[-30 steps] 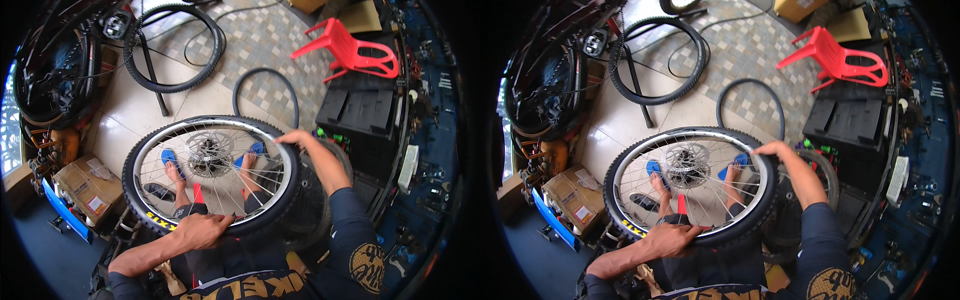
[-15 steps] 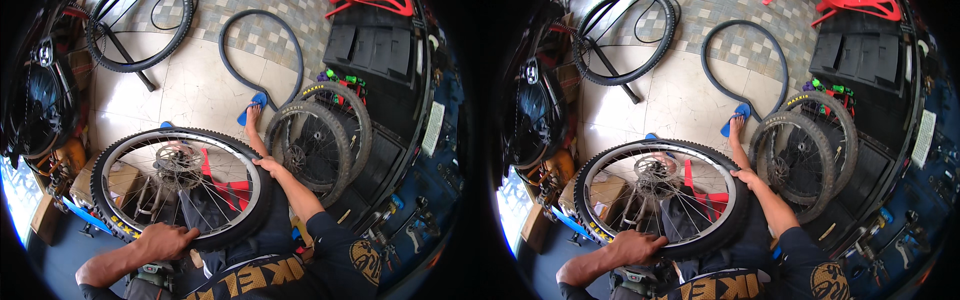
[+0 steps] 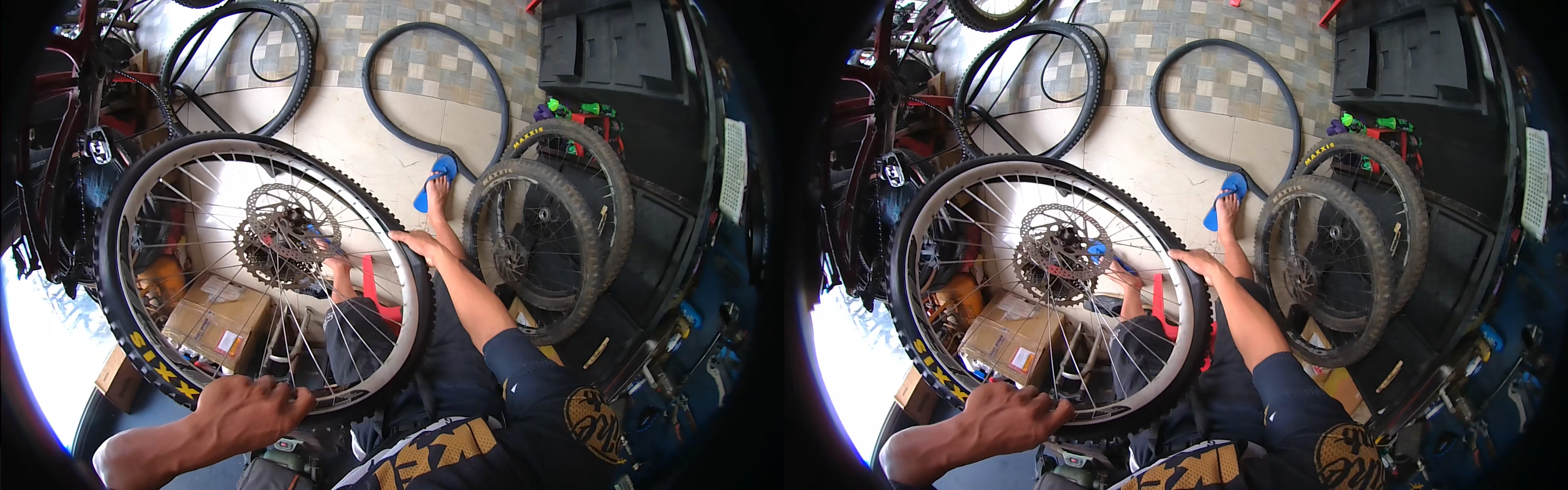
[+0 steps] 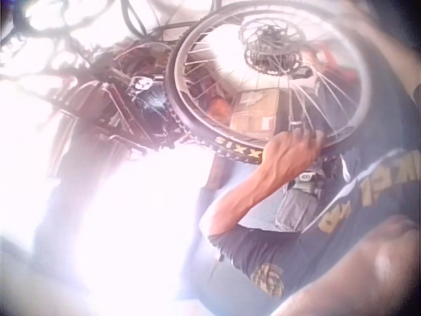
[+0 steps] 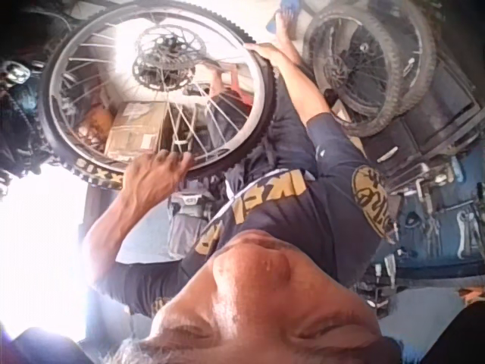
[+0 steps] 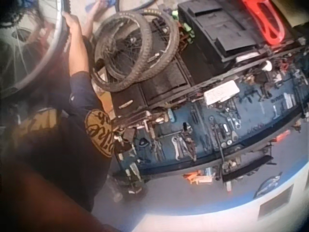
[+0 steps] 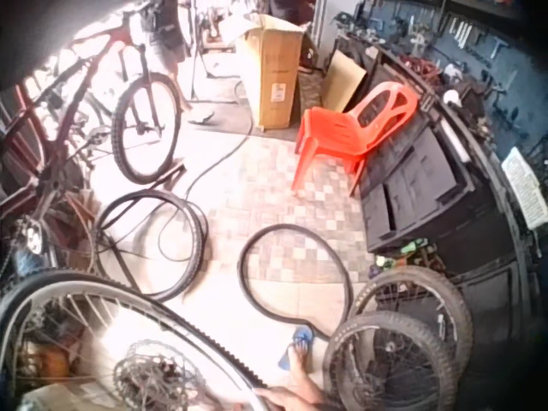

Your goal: The person removes a bicycle tire from a rim, then installs a new tire and inner tube onto the rim. They seat the tire bead by hand and adjust the tube inside the tire.

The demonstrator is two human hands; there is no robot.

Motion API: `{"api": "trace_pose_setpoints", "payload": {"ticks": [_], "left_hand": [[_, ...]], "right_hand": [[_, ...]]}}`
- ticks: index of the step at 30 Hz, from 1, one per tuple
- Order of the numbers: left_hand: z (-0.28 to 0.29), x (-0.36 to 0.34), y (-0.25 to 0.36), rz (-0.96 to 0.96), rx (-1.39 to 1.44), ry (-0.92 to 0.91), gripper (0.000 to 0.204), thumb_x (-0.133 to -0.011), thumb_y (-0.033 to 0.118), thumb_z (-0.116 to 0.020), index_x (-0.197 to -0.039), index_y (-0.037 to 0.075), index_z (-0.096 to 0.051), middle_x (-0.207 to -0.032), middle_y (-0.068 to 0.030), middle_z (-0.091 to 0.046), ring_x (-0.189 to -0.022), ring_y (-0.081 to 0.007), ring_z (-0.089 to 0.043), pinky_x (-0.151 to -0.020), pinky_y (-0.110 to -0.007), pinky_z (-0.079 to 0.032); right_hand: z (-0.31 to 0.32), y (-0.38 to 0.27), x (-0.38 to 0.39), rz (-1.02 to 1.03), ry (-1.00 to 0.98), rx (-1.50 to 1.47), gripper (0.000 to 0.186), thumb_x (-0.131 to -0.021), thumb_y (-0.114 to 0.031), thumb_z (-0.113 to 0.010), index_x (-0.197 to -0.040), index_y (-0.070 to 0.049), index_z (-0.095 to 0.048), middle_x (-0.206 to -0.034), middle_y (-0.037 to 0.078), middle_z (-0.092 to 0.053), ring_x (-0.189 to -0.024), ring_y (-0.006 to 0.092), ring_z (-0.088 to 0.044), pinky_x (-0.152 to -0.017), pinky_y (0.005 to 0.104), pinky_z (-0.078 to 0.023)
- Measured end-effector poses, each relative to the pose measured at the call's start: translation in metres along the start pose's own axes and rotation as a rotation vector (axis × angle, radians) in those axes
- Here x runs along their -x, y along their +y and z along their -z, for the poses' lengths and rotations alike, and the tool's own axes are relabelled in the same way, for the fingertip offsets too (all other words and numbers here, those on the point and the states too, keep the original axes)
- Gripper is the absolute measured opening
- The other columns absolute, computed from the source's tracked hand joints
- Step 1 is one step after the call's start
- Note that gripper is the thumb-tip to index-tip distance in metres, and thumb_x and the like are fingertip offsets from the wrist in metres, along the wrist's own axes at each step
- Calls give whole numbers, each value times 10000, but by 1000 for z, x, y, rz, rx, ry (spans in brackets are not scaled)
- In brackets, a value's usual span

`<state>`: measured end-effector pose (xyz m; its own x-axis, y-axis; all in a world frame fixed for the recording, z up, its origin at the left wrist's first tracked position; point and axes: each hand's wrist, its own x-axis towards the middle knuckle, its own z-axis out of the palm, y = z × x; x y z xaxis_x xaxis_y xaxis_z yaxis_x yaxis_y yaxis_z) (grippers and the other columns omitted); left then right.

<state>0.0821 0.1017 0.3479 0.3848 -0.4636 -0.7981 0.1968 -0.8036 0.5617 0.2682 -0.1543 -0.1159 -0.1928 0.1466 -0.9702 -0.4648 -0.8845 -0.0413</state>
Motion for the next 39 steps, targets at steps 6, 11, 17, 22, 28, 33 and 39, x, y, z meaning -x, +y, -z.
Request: {"api": "trace_pose_setpoints", "payload": {"ticks": [6,11,17,22,28,33,39], "left_hand": [[32,29,4,21,-254,75,277,-964,198,-587,-1235,141,-605,-854,-14,-682,-934,-231,-701,-819,-374,-561],[47,42,2,146,-393,203,193,-892,225,-661,-1084,208,-675,-836,47,-659,-979,-178,-596,-997,-413,-459],[65,53,24,242,-473,353,121,-848,219,-688,-965,192,-675,-795,34,-627,-929,-175,-601,-961,-425,-476],[65,65,52,217,-627,322,240,-860,188,-639,-1089,117,-626,-900,-69,-626,-1028,-258,-603,-1044,-520,-452],[29,87,67,287,-748,343,252,-849,182,-646,-1092,117,-631,-953,-92,-652,-1072,-278,-604,-1064,-568,-463],[-41,84,33,548,-826,659,102,-829,209,-688,-918,178,-649,-792,-10,-600,-941,-203,-623,-1004,-490,-487],[-184,-19,-70,760,-646,930,160,-888,201,-616,-1031,225,-684,-996,-48,-681,-1098,-233,-641,-1116,-592,-410]], "right_hand": [[-13,16,6,89,-130,-193,622,-876,-576,-813,-1088,-2,-701,-873,53,-723,-681,177,-689,-620,361,-577],[-57,67,3,198,-142,-536,555,-987,-558,-687,-1171,-35,-659,-912,51,-720,-710,162,-672,-660,324,-559],[-93,81,-13,234,-133,-810,576,-1015,-575,-630,-1184,-28,-692,-939,54,-742,-738,153,-682,-687,322,-571],[-86,27,-20,134,-323,-684,598,-947,-686,-639,-1057,-102,-709,-860,28,-739,-688,140,-683,-615,328,-555],[-87,-73,-42,412,-307,-490,809,-836,-692,-785,-1197,22,-666,-1006,84,-721,-856,177,-692,-775,360,-578],[-66,-98,-67,631,-74,-636,819,-845,-646,-812,-1240,52,-646,-1041,79,-707,-904,183,-676,-805,351,-566],[69,-191,36,1283,416,-463,648,-884,-566,-813,-1174,8,-732,-1010,18,-708,-901,119,-601,-805,296,-509]]}}
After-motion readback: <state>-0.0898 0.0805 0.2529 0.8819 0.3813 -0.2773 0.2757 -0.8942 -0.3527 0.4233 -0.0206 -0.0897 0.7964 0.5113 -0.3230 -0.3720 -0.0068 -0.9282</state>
